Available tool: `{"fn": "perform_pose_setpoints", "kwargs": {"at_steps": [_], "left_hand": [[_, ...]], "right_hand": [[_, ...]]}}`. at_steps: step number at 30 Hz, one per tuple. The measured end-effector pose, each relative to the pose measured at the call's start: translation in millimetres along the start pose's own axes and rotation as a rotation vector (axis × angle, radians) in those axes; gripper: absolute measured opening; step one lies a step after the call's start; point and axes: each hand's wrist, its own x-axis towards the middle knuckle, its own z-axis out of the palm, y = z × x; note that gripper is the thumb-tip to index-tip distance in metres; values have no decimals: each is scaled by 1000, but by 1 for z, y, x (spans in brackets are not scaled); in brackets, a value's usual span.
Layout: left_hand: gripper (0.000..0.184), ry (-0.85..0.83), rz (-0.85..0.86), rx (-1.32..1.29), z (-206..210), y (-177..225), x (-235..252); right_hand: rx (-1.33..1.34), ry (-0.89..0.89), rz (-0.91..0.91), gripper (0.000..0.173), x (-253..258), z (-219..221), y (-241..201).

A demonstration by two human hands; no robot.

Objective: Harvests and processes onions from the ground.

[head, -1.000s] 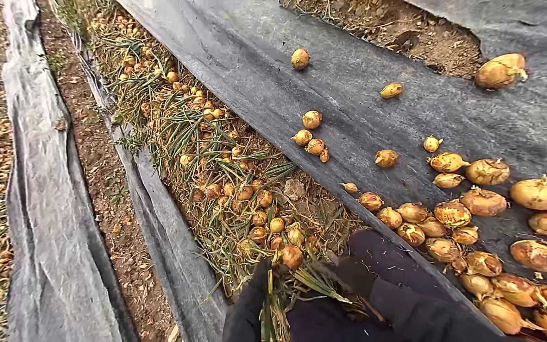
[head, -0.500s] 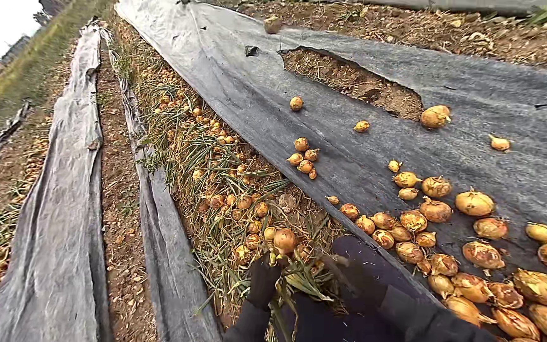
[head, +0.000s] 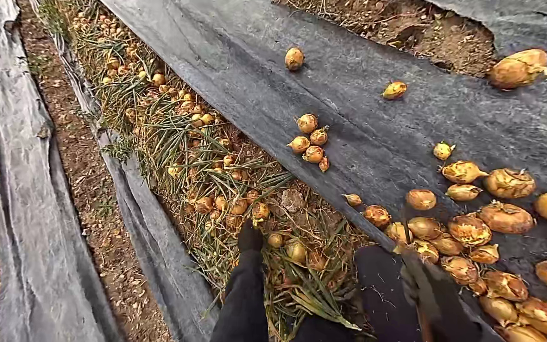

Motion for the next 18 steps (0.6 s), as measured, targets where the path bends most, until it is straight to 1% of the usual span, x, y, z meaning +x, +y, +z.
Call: {"fn": "perform_pose_setpoints", "kwargs": {"at_steps": [2,3,5,7,8,9,11,12,13,14,15,16,17,18], "left_hand": [[58,-30,-53,3,6,12,25],[58,-56,-81,20,10,19,33],[61,-173,-120,74,12,29,41],[59,-299,-117,109,8,22,47],[59,-333,-82,56,5,12,48],[58,-331,-41,-49,3,-2,44],[57,-318,63,-292,-7,-31,9],[57,-339,99,-426,-18,-44,-21],[56,-364,120,-574,-31,-54,-58],[58,-397,129,-725,-46,-59,-100],[61,-432,148,-838,-59,-64,-143],[64,-460,190,-888,-65,-68,-180],[67,-501,225,-899,-65,-71,-211],[69,-545,259,-876,-61,-75,-238]], "right_hand": [[-42,-9,159,38,11,9,-2],[-61,-46,218,39,14,13,-4],[-80,-135,296,33,17,22,-6],[-137,-264,331,33,19,32,-4],[-198,-329,312,36,22,39,-1],[-275,-374,271,39,26,46,3],[-479,-455,170,55,28,59,1],[-566,-505,146,62,20,67,-16],[-633,-559,181,64,2,78,-51],[-653,-597,271,66,-21,90,-92],[-619,-608,349,61,-45,100,-123],[-581,-647,327,57,-59,103,-125],[-481,-734,238,51,-60,102,-97],[-317,-848,183,48,-56,98,-61]]}}
